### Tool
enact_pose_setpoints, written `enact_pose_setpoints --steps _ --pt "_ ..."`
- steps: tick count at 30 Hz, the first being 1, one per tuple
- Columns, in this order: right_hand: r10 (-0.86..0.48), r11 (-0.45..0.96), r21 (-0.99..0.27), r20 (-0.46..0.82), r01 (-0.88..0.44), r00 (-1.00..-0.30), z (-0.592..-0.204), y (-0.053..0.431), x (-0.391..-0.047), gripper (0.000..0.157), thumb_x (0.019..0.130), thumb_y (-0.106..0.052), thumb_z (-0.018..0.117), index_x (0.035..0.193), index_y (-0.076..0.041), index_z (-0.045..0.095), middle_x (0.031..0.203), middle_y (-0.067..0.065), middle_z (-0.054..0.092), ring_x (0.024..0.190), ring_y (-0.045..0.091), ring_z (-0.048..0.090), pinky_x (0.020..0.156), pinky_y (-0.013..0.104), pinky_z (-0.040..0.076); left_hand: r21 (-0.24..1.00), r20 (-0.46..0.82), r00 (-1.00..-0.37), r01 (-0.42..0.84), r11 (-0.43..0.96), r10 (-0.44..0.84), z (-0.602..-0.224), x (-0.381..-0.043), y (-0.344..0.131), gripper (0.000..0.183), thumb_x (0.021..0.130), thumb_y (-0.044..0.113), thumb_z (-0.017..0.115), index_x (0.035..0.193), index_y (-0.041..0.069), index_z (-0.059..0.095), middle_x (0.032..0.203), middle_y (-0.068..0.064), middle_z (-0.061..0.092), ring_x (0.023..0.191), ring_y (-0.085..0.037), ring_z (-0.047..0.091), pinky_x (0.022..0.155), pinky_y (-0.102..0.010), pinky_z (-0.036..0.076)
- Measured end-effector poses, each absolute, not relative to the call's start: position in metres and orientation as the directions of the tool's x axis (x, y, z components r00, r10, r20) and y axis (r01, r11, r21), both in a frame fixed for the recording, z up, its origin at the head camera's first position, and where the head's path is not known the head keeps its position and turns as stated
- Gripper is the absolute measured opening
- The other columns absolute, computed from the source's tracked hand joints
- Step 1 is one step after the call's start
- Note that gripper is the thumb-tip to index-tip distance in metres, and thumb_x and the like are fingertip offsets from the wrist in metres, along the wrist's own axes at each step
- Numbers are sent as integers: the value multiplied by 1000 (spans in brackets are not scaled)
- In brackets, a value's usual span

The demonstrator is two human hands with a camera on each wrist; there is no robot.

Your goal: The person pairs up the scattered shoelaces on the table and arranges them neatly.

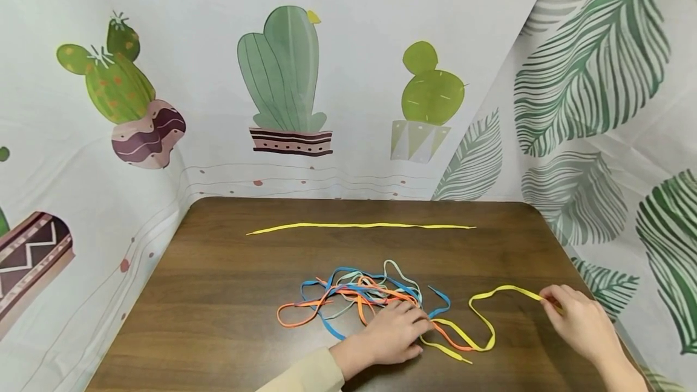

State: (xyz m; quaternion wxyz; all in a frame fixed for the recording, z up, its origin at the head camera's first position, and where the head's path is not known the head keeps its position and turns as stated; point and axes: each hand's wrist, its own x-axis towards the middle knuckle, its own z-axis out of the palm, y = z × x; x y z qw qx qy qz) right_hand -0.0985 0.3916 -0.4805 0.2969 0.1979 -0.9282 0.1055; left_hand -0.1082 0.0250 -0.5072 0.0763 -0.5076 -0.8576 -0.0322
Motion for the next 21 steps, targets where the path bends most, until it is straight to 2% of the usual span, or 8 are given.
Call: enact_pose_setpoints --steps 1,5,10,16,19,21 --pt "-304 899 -81 590 -430 -748 -481 391 -98 4 77 -12 62 74 -15 60 65 -6 55 50 2 43 39 21 29 -39 146 -467 878 477 872 -508 -107 27 41 85 43 58 123 28 54 119 12 54 113 -10 48 95 -28 39" --pt "-302 900 -89 577 -426 -759 -481 390 -96 16 67 -4 67 75 -16 60 65 -7 56 51 2 45 40 21 30 -97 82 -442 889 448 893 -508 -102 35 39 86 47 57 122 33 53 118 17 55 114 -8 46 94 -26 37" --pt "-300 899 -94 577 -427 -759 -481 389 -95 17 66 -2 66 74 -15 59 65 -6 55 51 1 43 40 22 31 -148 50 -415 896 418 908 -512 -99 42 36 85 49 58 118 35 54 113 18 55 106 -6 46 90 -24 36" --pt "-296 901 -98 573 -422 -765 -482 388 -94 18 66 -1 67 74 -15 59 65 -7 54 52 1 41 41 23 31 -239 162 -374 883 404 913 -520 -100 43 12 91 35 53 98 33 63 100 14 58 93 -7 49 77 -23 38" --pt "-296 900 -98 580 -426 -759 -483 388 -94 16 68 -2 66 74 -15 59 65 -7 54 51 1 41 41 23 30 -270 200 -367 871 411 908 -522 -101 43 14 92 30 51 89 32 63 98 12 59 92 -7 52 72 -22 38" --pt "-295 897 -102 586 -430 -755 -483 389 -94 13 70 -4 65 74 -15 59 65 -6 54 51 1 40 41 23 30 -277 198 -375 865 419 906 -522 -102 42 12 92 30 51 88 32 63 100 12 60 95 -8 53 73 -22 39"
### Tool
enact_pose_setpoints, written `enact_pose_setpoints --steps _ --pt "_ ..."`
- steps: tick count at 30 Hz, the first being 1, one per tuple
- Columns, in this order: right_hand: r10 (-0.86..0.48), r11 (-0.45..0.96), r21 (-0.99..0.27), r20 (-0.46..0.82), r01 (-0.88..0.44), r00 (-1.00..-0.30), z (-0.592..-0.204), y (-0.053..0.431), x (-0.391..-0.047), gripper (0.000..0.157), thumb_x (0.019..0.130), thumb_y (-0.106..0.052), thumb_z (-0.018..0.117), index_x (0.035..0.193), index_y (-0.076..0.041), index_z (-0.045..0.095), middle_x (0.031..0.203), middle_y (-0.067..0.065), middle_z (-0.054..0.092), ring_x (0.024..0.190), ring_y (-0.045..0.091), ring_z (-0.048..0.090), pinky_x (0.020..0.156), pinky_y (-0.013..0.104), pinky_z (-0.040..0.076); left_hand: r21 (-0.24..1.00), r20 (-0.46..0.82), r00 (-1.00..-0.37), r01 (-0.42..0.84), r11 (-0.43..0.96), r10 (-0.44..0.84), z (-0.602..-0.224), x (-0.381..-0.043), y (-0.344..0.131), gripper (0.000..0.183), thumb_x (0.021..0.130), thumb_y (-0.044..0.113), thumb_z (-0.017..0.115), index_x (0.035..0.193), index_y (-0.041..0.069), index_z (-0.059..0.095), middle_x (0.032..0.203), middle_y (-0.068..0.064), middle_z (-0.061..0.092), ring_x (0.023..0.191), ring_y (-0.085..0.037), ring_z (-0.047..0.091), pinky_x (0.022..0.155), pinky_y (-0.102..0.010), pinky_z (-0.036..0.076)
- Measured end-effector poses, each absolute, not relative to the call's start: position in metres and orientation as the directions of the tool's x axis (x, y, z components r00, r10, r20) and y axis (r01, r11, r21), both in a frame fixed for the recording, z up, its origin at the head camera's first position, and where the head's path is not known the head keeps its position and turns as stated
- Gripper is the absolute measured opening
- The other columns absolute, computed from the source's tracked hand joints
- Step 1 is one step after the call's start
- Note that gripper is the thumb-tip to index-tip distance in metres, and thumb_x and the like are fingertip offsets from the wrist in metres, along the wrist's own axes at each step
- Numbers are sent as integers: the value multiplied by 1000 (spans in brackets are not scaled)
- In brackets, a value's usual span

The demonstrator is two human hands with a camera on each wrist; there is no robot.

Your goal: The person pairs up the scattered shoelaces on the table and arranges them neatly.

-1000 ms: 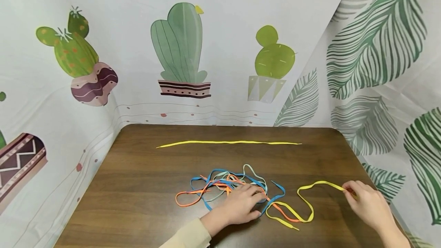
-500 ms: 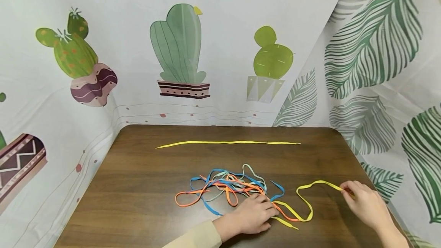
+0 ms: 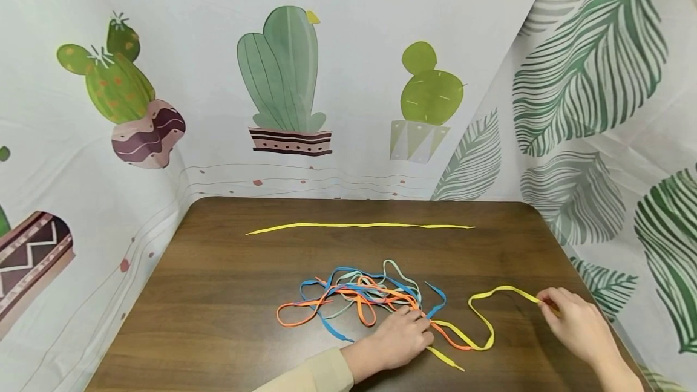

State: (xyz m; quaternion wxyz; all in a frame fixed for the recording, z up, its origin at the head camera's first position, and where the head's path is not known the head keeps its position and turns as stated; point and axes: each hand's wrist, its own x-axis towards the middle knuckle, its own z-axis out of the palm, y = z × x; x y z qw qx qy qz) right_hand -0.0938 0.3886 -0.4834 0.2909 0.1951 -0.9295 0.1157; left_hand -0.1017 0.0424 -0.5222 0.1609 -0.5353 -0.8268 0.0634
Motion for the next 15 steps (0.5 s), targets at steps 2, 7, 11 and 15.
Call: enact_pose_setpoints --steps 2,7,11,15 --pt "-294 894 -107 591 -434 -751 -484 389 -94 11 73 -6 64 74 -15 59 65 -6 54 51 1 39 41 22 29 -274 189 -385 863 425 903 -522 -102 42 11 91 30 52 89 32 63 103 11 61 99 -9 54 73 -23 40" --pt "-293 892 -109 599 -439 -745 -485 389 -94 10 72 -6 63 74 -15 59 65 -6 55 52 4 44 42 22 32 -269 179 -387 865 423 905 -524 -101 40 9 91 29 53 91 31 62 106 11 61 101 -10 54 74 -23 41" --pt "-274 903 -109 597 -415 -754 -483 389 -95 19 64 0 68 74 -14 60 66 -5 57 52 8 49 42 23 34 -274 240 -366 863 425 899 -522 -100 36 7 90 27 53 89 29 60 96 13 61 92 -8 54 70 -22 38" --pt "-248 915 -118 592 -387 -767 -480 392 -94 26 59 4 70 74 -14 60 65 -5 56 51 8 49 41 25 34 -259 304 -367 856 447 879 -513 -100 28 5 89 25 54 89 27 59 90 14 61 87 -6 55 69 -22 39"
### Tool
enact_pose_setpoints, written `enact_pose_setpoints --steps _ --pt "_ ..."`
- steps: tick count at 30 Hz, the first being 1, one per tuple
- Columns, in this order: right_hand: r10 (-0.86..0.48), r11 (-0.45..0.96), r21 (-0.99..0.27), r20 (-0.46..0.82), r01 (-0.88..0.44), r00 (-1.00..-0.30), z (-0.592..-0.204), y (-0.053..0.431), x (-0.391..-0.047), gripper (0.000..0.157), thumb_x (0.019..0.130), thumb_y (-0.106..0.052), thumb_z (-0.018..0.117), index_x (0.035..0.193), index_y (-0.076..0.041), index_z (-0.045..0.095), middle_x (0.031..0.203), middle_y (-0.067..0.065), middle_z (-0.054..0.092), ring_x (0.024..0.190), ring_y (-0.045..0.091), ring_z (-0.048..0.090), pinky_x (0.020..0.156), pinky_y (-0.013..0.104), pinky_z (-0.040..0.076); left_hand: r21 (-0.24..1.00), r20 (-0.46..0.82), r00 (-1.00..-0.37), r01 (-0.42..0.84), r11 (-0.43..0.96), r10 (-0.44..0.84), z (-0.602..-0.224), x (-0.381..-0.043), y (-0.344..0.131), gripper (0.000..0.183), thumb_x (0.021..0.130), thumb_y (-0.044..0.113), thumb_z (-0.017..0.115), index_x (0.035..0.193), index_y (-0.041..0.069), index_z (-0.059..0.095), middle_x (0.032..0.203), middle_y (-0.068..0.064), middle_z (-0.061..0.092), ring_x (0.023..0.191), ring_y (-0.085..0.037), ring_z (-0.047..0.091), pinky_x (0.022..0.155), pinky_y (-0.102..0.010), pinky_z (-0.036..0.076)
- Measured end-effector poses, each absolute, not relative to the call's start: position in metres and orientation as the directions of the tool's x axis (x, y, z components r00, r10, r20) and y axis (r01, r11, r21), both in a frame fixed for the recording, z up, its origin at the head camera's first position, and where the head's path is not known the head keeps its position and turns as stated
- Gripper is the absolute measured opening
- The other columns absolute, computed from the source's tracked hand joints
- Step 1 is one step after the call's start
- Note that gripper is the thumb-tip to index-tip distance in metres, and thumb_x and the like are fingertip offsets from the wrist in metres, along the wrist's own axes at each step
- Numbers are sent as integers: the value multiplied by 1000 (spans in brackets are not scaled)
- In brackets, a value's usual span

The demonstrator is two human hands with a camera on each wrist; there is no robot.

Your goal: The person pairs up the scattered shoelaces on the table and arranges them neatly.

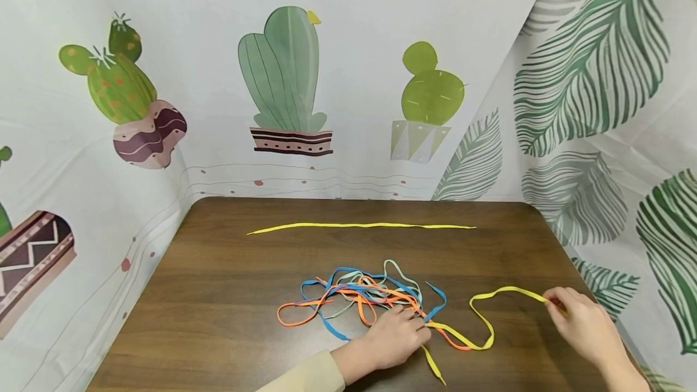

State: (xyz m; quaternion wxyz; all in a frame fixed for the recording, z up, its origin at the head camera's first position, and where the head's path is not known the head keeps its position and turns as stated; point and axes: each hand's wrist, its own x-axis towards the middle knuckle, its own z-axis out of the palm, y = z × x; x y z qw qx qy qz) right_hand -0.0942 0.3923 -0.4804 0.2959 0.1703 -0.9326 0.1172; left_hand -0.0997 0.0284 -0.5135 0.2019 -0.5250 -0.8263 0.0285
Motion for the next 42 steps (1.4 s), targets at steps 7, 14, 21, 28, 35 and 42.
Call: enact_pose_setpoints --steps 7,14,21,28,35,42 --pt "-224 921 -128 599 -369 -769 -477 400 -94 25 60 6 70 75 -12 61 66 -4 55 51 4 46 42 24 33 -219 412 -377 843 492 829 -496 -103 14 9 90 25 53 85 25 60 88 12 61 82 -6 57 71 -21 45" --pt "-201 925 -141 609 -354 -767 -474 402 -93 26 59 6 70 75 -13 61 66 -4 56 53 4 48 44 21 34 -166 496 -394 832 530 774 -487 -109 -2 9 90 27 56 84 24 62 84 11 60 81 -7 58 72 -23 45" --pt "-229 920 -120 610 -374 -759 -472 399 -95 24 60 4 68 75 -14 60 65 -6 54 54 6 48 47 23 36 -143 492 -452 801 581 744 -486 -120 -21 8 87 20 58 86 23 66 82 9 56 75 -9 55 66 -23 44" --pt "-235 924 -115 579 -364 -780 -469 394 -99 27 58 4 72 74 -14 60 66 -7 54 53 6 48 45 22 35 -122 515 -480 778 616 710 -483 -128 -36 10 86 17 59 81 23 66 78 8 54 69 -9 52 62 -21 41" --pt "-246 921 -117 562 -371 -790 -471 391 -103 29 57 4 74 74 -15 60 66 -8 53 54 3 47 45 22 36 -137 526 -495 754 643 692 -481 -134 -51 2 83 20 66 84 21 65 80 7 58 71 -9 55 63 -21 43" --pt "-279 908 -103 574 -406 -770 -472 388 -107 29 56 3 73 75 -15 60 67 -8 55 55 5 50 45 22 36 -122 588 -477 745 655 653 -481 -141 -71 9 78 18 69 78 19 60 74 7 55 65 -10 51 59 -22 39"
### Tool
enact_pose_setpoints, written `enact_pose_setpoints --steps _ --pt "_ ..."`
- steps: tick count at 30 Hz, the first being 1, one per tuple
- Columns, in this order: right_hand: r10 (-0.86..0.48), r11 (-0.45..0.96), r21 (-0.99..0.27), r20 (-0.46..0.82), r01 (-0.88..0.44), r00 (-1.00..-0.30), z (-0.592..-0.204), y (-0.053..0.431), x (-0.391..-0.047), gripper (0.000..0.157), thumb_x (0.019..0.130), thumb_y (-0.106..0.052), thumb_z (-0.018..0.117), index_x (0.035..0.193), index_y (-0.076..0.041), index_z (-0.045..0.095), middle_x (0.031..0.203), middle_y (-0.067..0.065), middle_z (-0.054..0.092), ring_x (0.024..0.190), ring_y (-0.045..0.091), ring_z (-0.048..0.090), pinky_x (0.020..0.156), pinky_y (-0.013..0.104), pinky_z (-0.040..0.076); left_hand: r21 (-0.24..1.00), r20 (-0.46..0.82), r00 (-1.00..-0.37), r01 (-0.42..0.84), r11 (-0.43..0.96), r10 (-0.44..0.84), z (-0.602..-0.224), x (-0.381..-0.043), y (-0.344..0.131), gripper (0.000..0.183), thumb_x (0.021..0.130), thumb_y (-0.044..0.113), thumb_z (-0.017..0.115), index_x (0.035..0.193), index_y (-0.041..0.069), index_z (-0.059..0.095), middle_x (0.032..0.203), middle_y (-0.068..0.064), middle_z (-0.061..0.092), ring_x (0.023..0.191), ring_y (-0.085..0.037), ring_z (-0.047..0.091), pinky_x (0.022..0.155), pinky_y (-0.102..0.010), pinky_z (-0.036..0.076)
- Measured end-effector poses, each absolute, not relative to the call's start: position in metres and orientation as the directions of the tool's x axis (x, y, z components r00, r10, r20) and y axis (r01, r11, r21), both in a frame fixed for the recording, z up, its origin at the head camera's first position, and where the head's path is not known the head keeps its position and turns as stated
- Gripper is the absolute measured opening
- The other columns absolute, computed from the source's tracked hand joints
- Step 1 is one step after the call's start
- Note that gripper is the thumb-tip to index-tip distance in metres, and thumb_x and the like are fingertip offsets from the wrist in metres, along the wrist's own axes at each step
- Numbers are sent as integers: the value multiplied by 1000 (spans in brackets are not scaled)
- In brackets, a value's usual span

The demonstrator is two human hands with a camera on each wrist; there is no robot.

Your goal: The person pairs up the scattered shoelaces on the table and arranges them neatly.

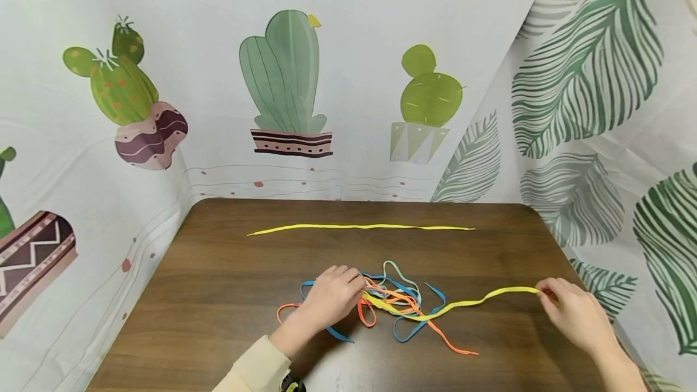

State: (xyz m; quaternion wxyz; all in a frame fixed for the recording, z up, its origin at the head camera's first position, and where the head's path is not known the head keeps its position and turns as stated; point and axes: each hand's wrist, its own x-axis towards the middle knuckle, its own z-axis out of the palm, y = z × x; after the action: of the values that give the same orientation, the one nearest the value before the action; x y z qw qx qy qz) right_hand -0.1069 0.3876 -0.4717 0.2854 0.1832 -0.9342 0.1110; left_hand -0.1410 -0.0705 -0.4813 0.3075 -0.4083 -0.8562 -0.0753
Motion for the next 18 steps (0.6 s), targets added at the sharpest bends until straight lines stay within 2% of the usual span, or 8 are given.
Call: enact_pose_setpoints --steps 7,14,18 --pt "-331 888 -77 580 -454 -744 -472 383 -114 26 57 1 72 75 -13 60 65 -7 55 53 3 46 43 23 34 -105 651 -459 734 671 604 -479 -148 -96 11 77 13 66 75 17 56 70 6 51 60 -11 45 54 -21 33" --pt "-373 872 -54 569 -486 -733 -472 376 -124 26 59 0 73 77 -13 60 66 -6 57 53 8 50 42 26 35 -30 633 -545 693 720 551 -476 -151 -120 9 76 11 66 78 17 61 72 7 55 62 -10 47 55 -21 37" --pt "-375 875 -53 557 -482 -741 -471 371 -130 28 58 0 74 78 -13 60 67 -6 58 54 10 52 43 27 35 1 643 -565 676 737 517 -474 -152 -132 10 75 8 65 77 17 61 71 8 54 61 -11 48 54 -22 37"
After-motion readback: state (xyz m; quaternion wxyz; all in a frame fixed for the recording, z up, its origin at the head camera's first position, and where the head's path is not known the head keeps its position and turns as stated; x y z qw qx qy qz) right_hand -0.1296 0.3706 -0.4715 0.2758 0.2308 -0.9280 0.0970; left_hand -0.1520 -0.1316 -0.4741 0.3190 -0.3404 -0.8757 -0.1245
